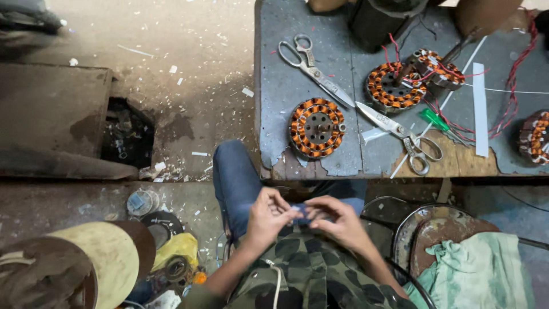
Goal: The person inserts white insulating spacers into the slots of a copper-wound motor stator, then uses a green-handled screwdriver to press them in. They also use scissors to trim a small piece of material and later light a match to briefly heat the stator's central shaft.
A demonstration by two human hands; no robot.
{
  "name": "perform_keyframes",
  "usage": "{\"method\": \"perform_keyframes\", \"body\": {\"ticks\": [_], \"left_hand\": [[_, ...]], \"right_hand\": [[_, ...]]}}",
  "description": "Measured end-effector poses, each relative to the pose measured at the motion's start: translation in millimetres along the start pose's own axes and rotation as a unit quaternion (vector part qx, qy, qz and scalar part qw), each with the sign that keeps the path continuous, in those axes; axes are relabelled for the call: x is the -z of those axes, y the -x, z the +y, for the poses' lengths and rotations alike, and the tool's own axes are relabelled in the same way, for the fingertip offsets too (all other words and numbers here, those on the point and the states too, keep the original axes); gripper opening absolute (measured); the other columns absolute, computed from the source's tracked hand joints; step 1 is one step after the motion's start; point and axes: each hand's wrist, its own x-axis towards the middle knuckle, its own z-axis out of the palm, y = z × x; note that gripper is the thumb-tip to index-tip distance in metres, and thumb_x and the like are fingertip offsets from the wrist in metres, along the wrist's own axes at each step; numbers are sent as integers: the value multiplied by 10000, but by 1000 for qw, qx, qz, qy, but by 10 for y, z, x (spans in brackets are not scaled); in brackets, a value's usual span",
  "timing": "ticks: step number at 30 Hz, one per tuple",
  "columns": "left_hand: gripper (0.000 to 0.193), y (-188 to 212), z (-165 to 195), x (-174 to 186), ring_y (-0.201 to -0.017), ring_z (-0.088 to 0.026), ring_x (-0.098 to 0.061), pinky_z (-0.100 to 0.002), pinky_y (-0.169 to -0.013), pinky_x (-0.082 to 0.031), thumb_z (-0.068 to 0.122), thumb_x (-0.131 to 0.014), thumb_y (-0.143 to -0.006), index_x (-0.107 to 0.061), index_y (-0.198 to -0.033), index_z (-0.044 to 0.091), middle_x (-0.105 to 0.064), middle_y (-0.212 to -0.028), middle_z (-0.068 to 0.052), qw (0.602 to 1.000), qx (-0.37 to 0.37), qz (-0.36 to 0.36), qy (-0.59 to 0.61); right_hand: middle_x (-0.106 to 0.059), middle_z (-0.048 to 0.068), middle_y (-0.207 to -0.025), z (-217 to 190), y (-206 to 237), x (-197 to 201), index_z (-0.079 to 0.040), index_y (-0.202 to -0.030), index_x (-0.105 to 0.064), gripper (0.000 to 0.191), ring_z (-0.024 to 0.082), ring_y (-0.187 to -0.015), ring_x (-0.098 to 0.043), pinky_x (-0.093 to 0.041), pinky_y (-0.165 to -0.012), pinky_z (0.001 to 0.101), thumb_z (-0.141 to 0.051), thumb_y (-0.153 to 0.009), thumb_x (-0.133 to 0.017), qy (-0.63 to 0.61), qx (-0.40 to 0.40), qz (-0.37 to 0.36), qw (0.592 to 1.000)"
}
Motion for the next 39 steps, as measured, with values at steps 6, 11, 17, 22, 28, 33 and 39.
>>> {"method": "perform_keyframes", "body": {"ticks": [6, 11, 17, 22, 28, 33, 39], "left_hand": [[480, 165, 129, -48, -689, -111, -739, -273, -607, -614, 160, -943, -763, -533, -982, 37, -706, -784, -52, 978, -124, -27, -163], [514, -146, 387, -360, -659, -161, -682, -320, -566, -560, 216, -959, -779, -554, -1049, 51, -675, -828, -60, 933, -282, -55, -216], [422, -1213, 833, -232, -1047, -286, -678, -365, -930, -579, 96, -752, -979, -496, -1304, 12, -620, -1184, -178, 917, -291, 172, -211], [611, -1838, 1021, -251, -1067, -207, -699, -330, -941, -572, 84, -761, -958, -381, -1429, -1, -662, -1180, -160, 999, -33, 6, 0], [566, -1399, 989, -425, -1166, -203, -688, -329, -1048, -563, -56, -746, -968, -402, -1415, -12, -700, -1253, -189, 993, -91, 5, 80], [573, -1111, 989, -352, -1250, -200, -679, -337, -1110, -569, -84, -734, -961, -423, -1438, -14, -669, -1359, -169, 987, -99, -58, 109], [538, -1092, 1052, -238, -1192, -190, -720, -322, -1057, -584, 10, -819, -918, -569, -1394, -17, -727, -1299, -156, 988, -137, -70, -15]], "right_hand": [[-740, 109, -954, 415, -202, -93, 42, -940, -799, 105, 177, -896, -681, -545, -799, 304, -15, -853, -784, 16, 54, -14, 998], [-745, 124, -961, 321, -157, 212, 39, -913, -760, 73, 183, -878, -714, -580, -801, 305, 36, -889, -692, 21, 108, 74, 991], [-656, 173, -1066, -469, -58, 442, 49, -1037, -704, 119, 239, -874, -695, -605, -807, 384, 108, -977, -620, -93, 243, 186, 947], [-679, 107, -1001, -1094, 269, 314, -2, -1069, -643, 57, 216, -880, -698, -619, -689, 343, 19, -1021, -618, -81, 431, 146, 887], [-697, 119, -971, -1330, 576, 159, -11, -1001, -608, 50, 260, -905, -692, -605, -712, 354, -42, -983, -644, -101, 583, 161, 790], [-697, 156, -1031, -1350, 295, 144, -17, -981, -576, 122, 320, -973, -702, -602, -845, 408, -35, -936, -688, 54, 548, 275, 788], [-699, 198, -1214, -1037, -683, 268, 35, -1069, -638, 240, 382, -1177, -709, -601, -1000, 455, 10, -916, -822, 323, 414, 242, 816]]}}
